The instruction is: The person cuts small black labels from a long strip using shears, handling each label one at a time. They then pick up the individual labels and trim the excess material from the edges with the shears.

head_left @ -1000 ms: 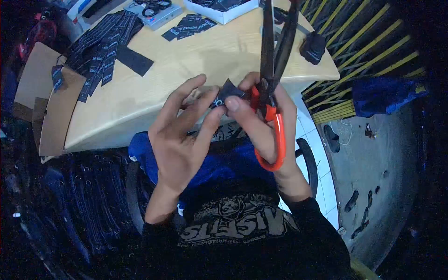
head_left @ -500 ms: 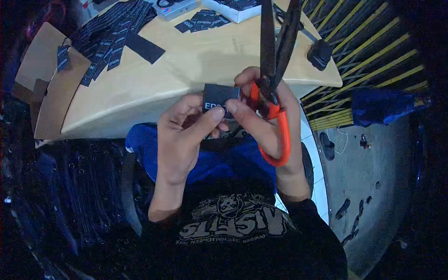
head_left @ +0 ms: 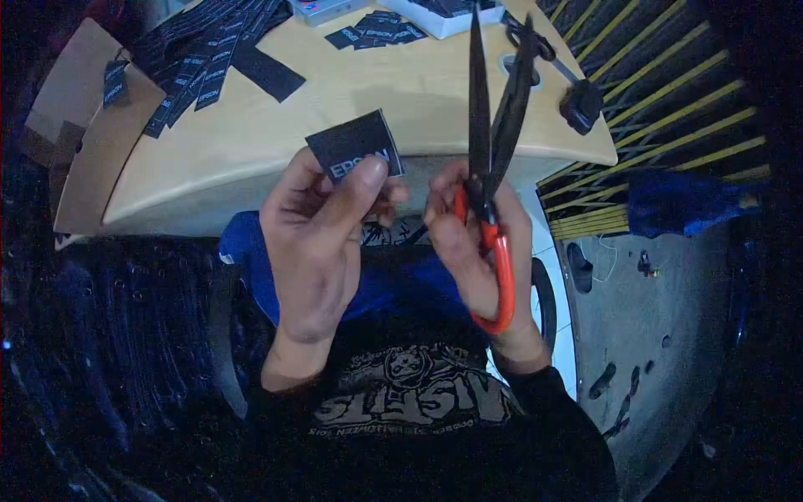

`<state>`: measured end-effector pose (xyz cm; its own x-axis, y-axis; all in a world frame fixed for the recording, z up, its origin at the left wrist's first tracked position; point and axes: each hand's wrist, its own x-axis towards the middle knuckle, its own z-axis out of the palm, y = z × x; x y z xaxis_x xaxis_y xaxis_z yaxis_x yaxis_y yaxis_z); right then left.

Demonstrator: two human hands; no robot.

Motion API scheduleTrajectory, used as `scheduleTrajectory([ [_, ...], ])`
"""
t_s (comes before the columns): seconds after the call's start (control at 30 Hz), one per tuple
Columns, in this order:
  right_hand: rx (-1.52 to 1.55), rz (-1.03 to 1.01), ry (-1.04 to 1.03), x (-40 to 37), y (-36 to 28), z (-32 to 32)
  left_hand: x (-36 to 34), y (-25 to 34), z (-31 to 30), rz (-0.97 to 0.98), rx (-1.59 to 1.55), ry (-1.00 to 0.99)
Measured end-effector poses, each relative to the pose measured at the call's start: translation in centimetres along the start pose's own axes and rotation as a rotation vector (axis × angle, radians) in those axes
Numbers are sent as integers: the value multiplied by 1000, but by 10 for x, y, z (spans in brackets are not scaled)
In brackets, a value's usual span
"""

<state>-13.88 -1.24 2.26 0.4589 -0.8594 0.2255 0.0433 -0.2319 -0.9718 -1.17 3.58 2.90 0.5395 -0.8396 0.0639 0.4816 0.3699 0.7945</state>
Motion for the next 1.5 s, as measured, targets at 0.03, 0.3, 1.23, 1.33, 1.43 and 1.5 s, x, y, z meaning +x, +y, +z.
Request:
scheduleTrajectory([
  [0.03,-2,33,-52,-8,5,-2,0,1,0,3,-31,-25],
  [0.3,-151,41,-212,-36,0,-2,-5,-3,14,105,18,25],
  [1.23,-73,132,-240,-35,-15,7,-12,-2,13,336,166,-8],
  [1.33,-85,131,-194,-35,-14,7,-12,-2,15,316,143,14],
  [1.43,-100,157,-226,-33,-14,5,-13,2,14,305,219,-1],
  [1.5,-113,130,-217,-32,-15,5,-13,3,15,301,217,-2],
])
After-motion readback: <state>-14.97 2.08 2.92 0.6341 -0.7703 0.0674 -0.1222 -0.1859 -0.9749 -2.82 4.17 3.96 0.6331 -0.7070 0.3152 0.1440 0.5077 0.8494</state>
